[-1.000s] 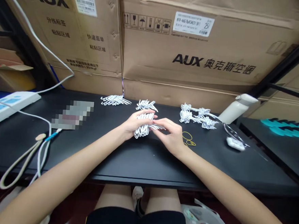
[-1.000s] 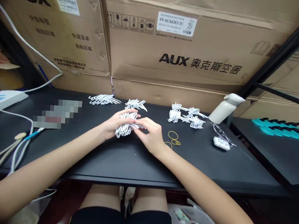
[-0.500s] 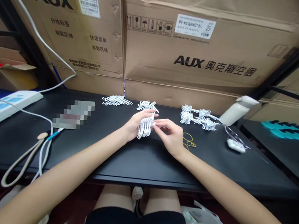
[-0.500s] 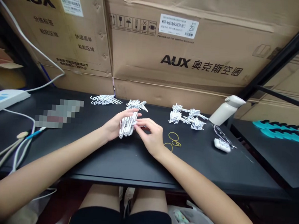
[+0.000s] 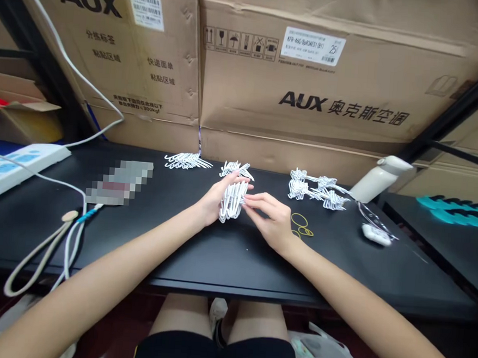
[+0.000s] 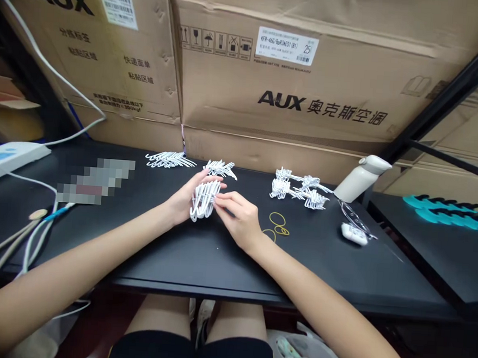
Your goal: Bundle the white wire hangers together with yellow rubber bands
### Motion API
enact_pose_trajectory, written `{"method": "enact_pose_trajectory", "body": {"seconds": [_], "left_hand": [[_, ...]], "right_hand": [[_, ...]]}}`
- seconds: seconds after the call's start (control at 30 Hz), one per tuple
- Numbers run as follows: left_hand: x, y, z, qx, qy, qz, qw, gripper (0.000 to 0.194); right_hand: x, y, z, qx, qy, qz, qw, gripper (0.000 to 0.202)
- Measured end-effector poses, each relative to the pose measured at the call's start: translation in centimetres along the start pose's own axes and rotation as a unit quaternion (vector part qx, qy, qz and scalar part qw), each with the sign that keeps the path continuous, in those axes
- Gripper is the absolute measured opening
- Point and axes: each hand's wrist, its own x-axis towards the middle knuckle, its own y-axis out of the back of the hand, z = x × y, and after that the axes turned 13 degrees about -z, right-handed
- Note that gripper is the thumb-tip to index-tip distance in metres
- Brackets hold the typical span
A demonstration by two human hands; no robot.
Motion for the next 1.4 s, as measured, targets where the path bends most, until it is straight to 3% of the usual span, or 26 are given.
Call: {"method": "enact_pose_trajectory", "body": {"seconds": [0.17, 0.37, 0.47, 0.63, 0.9, 1.03, 1.23, 1.4], "left_hand": [[-0.2, -0.1, 0.6, -0.055, 0.03, -0.045, 0.997, 0.051], [-0.2, -0.2, -0.6, 0.063, -0.032, -0.005, 0.997, 0.034], [-0.3, -0.3, -0.7, 0.069, -0.034, 0.001, 0.997, 0.039], [-0.3, -0.5, -0.6, 0.093, -0.052, 0.018, 0.994, 0.027], [-0.6, -0.6, -0.5, 0.104, -0.037, -0.01, 0.994, 0.041], [-0.4, -0.4, -0.7, 0.114, -0.033, 0.017, 0.993, 0.035], [0.1, 0.1, -0.4, 0.141, -0.035, 0.075, 0.987, 0.03], [0.3, 1.2, 0.4, 0.198, -0.048, 0.09, 0.975, 0.03]], "right_hand": [[0.1, 0.5, 0.3, -0.002, -0.002, 0.001, 1.0, 0.013], [-0.1, 0.5, 0.1, -0.017, 0.052, -0.028, 0.998, 0.018], [-0.1, 0.4, -0.2, -0.03, 0.054, -0.021, 0.998, 0.019], [-0.2, 0.2, -0.5, -0.044, 0.034, -0.011, 0.998, 0.018], [-0.6, 0.0, -0.1, -0.097, 0.062, -0.029, 0.993, 0.02], [-0.5, -0.2, 0.1, -0.09, 0.071, -0.024, 0.993, 0.02], [0.1, 0.8, 0.2, -0.027, 0.006, -0.047, 0.999, 0.027], [1.2, 3.3, 1.7, -0.022, -0.11, 0.053, 0.992, 0.018]]}}
